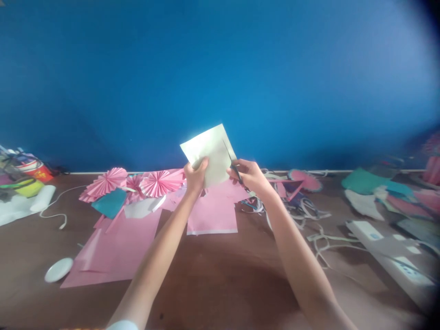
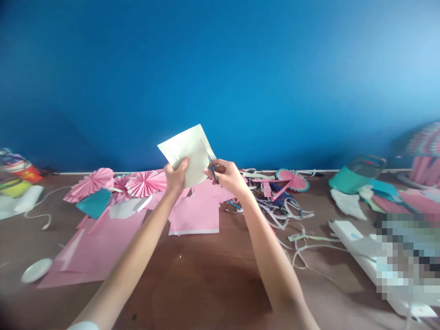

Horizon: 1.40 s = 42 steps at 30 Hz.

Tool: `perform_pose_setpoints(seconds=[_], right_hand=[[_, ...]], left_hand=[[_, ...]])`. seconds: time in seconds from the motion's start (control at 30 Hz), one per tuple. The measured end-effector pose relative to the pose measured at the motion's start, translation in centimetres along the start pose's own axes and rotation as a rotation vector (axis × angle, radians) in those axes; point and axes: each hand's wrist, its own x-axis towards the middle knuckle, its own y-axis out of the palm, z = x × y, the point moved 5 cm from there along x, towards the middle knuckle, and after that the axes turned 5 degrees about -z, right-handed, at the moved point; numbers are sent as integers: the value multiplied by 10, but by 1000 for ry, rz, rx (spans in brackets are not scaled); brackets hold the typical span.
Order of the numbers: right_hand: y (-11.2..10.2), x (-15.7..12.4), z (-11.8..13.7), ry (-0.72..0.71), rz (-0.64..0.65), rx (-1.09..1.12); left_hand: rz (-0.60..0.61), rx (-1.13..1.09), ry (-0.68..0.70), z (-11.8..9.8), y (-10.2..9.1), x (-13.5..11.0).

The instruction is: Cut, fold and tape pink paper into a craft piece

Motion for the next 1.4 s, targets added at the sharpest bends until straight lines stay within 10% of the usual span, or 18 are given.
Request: perform_pose_setpoints(seconds=[1.4], right_hand=[[-2,3,-3,14,-92,54]], left_hand=[[111,-35,-62,4,7,-13]])
